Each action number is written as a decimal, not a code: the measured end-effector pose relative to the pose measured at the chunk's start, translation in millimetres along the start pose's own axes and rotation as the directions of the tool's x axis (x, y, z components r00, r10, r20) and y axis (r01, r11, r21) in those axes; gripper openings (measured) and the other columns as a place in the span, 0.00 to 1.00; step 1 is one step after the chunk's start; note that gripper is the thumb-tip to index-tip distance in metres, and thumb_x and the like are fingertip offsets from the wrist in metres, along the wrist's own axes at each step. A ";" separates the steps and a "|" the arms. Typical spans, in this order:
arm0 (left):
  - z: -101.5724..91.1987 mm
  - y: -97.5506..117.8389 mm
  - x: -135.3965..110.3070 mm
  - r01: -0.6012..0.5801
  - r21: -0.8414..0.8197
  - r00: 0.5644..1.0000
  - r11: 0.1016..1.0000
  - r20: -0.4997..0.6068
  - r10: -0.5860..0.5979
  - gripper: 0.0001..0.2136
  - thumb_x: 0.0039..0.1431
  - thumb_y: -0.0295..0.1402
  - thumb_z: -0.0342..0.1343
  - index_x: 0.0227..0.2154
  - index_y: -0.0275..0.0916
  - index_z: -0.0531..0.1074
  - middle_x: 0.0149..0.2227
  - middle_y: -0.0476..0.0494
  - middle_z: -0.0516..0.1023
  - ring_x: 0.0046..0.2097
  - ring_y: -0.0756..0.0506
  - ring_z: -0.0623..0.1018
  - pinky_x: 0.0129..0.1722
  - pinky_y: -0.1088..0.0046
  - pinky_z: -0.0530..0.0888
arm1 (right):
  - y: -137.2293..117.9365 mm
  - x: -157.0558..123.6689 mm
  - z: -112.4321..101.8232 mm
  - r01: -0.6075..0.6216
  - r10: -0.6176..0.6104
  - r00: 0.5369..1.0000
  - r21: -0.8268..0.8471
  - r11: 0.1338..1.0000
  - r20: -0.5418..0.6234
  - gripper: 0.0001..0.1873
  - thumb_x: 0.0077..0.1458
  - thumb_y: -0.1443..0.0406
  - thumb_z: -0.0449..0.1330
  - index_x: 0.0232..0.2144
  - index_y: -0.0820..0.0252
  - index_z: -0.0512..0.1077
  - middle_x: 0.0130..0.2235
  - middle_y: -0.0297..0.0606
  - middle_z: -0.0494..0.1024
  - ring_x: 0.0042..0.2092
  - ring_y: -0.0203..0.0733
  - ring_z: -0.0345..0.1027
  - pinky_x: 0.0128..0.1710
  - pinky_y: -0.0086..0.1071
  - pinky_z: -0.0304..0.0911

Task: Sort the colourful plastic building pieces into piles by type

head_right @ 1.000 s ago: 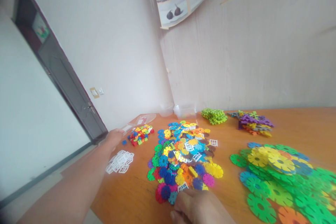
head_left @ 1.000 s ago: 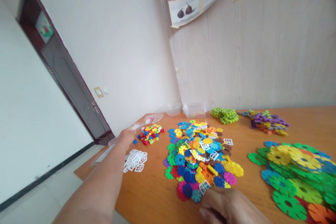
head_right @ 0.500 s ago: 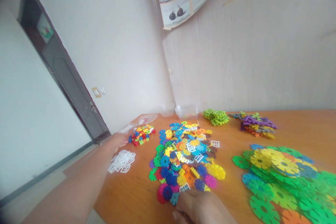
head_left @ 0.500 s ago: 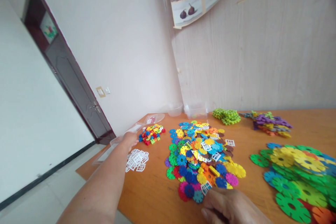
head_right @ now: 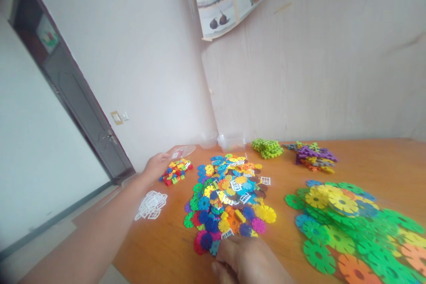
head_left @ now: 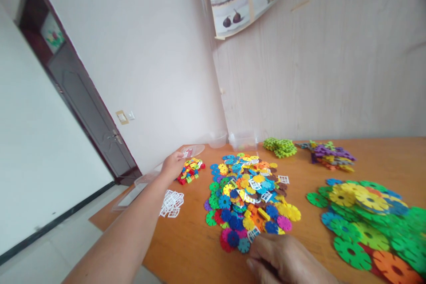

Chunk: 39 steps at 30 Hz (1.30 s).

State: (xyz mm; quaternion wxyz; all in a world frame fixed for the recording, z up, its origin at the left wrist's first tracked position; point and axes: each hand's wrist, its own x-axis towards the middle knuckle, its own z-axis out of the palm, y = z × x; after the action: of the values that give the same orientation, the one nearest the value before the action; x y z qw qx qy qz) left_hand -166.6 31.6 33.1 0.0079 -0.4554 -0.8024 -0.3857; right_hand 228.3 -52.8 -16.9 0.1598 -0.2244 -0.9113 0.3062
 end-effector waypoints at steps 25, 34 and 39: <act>116.7 101.1 -42.4 -0.493 -0.087 0.680 0.866 0.582 0.446 0.17 0.50 0.29 0.58 0.44 0.40 0.79 0.46 0.45 0.81 0.47 0.43 0.77 0.47 0.71 0.72 | 3.7 4.4 -0.6 0.045 -0.044 0.998 0.029 0.999 -0.037 0.06 0.54 0.71 0.54 0.28 0.59 0.69 0.31 0.33 0.77 0.31 0.32 0.68 0.29 0.22 0.56; 108.5 110.4 -51.3 -0.409 -0.127 0.736 0.903 0.539 0.409 0.15 0.53 0.30 0.55 0.43 0.37 0.79 0.43 0.42 0.82 0.43 0.44 0.79 0.44 0.72 0.73 | 6.3 5.1 -1.1 0.049 -0.048 0.999 0.025 0.998 -0.024 0.05 0.53 0.70 0.55 0.28 0.59 0.69 0.31 0.32 0.77 0.30 0.31 0.67 0.28 0.21 0.56; 90.6 123.3 -61.4 -0.365 -0.171 0.698 0.915 0.601 0.390 0.15 0.54 0.39 0.56 0.39 0.35 0.78 0.36 0.43 0.82 0.38 0.45 0.78 0.37 0.73 0.72 | 8.0 6.8 -0.5 0.037 -0.037 0.999 0.039 0.999 -0.004 0.04 0.53 0.69 0.55 0.27 0.59 0.69 0.31 0.33 0.77 0.30 0.32 0.68 0.28 0.21 0.56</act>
State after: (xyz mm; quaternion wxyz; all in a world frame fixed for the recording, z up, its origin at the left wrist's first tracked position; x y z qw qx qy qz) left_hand -9.1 79.3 22.6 -0.1876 -0.7115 -0.6409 -0.2188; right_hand 225.3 -43.4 -20.6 0.1712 -0.2046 -0.9089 0.3205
